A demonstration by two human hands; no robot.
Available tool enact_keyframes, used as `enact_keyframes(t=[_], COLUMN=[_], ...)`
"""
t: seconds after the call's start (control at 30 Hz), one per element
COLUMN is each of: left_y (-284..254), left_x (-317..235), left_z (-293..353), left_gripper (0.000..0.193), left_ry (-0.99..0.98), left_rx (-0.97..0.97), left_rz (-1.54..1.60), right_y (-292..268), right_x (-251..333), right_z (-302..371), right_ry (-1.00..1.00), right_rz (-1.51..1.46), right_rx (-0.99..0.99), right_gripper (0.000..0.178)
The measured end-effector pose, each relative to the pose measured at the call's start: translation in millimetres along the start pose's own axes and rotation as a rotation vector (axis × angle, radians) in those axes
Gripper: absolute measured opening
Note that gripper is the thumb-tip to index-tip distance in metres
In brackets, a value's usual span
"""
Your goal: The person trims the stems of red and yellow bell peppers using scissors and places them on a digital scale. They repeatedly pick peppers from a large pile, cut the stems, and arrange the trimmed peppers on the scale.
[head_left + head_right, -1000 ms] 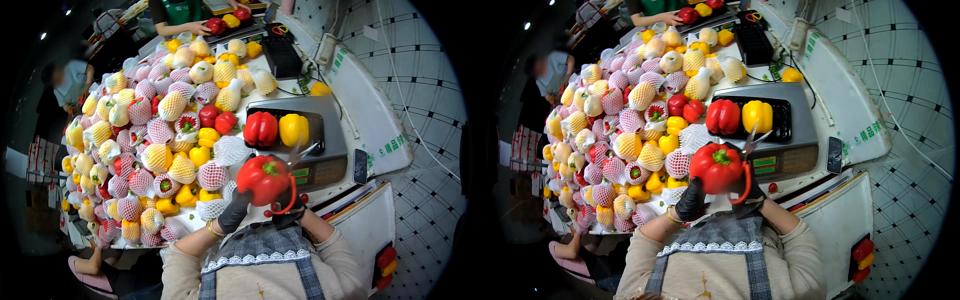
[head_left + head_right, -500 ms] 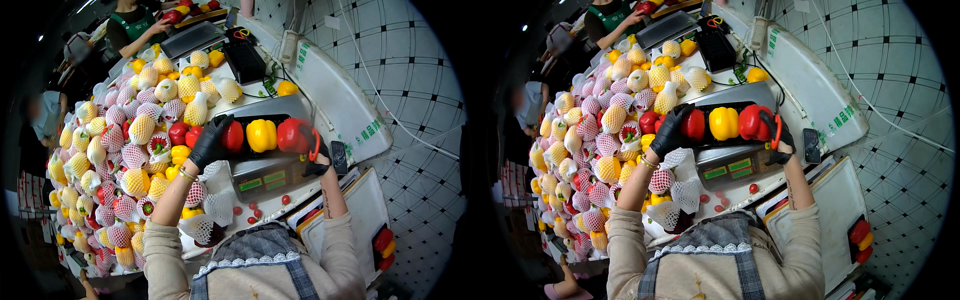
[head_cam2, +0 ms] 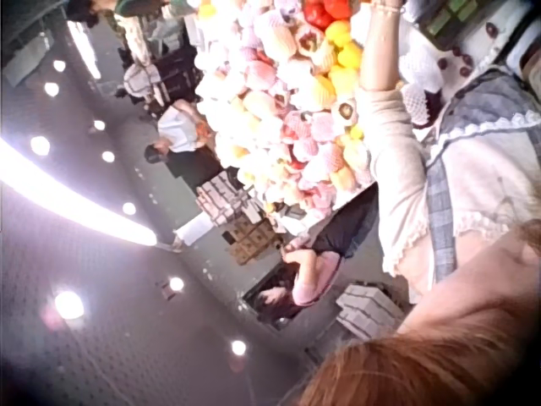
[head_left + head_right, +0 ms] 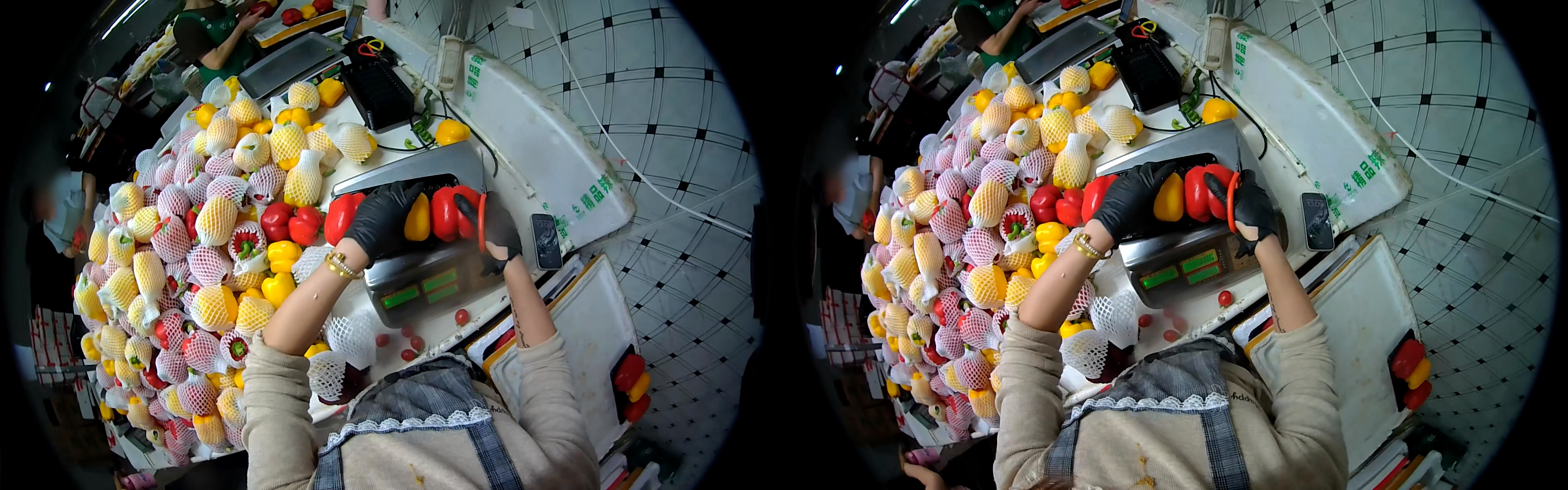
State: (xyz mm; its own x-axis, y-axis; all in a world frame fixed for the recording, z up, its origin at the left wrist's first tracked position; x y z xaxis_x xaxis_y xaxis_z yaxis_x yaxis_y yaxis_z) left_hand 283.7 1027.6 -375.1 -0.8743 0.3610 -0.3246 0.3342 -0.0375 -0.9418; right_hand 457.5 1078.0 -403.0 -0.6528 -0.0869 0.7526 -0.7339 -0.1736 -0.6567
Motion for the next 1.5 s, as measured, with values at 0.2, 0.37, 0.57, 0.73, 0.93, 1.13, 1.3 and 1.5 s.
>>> enact_keyframes(t=[0.2,0.37,0.57,0.73,0.93,1.13,1.3,1.5], left_y=[-0.9,-68.1,-82.1,-39.5,-20.0,-23.4,53.6,-8.8], left_x=[-6.8,-17.8,69.4,89.7,58.3,44.5,63.9,-10.5], left_z=[12.6,34.9,146.6,248.0,295.6,245.0,224.2,233.8], left_gripper=[0.086,0.090,0.054,0.053,0.071,0.089,0.033,0.037], left_ry=[-0.027,-0.060,-0.284,-0.540,-0.584,-0.526,-0.315,-0.256], left_rx=[-0.044,-0.292,-0.656,-0.704,-0.747,-0.625,-0.449,-0.279], left_rz=[-0.027,-0.162,0.724,0.861,0.385,0.187,0.002,-0.068], right_y=[19.6,-3.0,-53.0,-64.3,-48.4,-45.4,-38.7,-59.4], right_x=[-3.5,-24.7,-32.7,-76.5,-107.0,-103.9,-94.0,-110.1], right_z=[-10.6,-24.8,5.4,40.0,57.9,58.4,55.2,76.2], right_ry=[-0.051,-0.500,0.137,0.170,0.233,0.154,0.162,0.195], right_rz=[0.093,-0.202,-1.047,-0.978,-0.865,-0.871,-0.856,-0.784], right_rx=[0.073,0.153,0.181,-0.005,-0.098,-0.208,-0.048,-0.165], right_gripper=[0.073,0.046,0.045,0.039,0.041,0.039,0.039,0.038])
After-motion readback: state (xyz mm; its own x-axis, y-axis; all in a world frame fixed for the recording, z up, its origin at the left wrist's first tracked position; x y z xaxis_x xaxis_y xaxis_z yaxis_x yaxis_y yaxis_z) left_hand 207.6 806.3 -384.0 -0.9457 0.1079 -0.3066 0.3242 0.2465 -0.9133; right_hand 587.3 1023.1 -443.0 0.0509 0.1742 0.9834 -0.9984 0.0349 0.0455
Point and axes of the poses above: each hand's wrist, its own z-axis away from the middle knuckle, its own y-axis out of the palm, x = y × z, the point moved 8 cm from there along -z, towards the middle knuckle, and after that the axes turned 4 degrees about y, right-handed, at the moved point
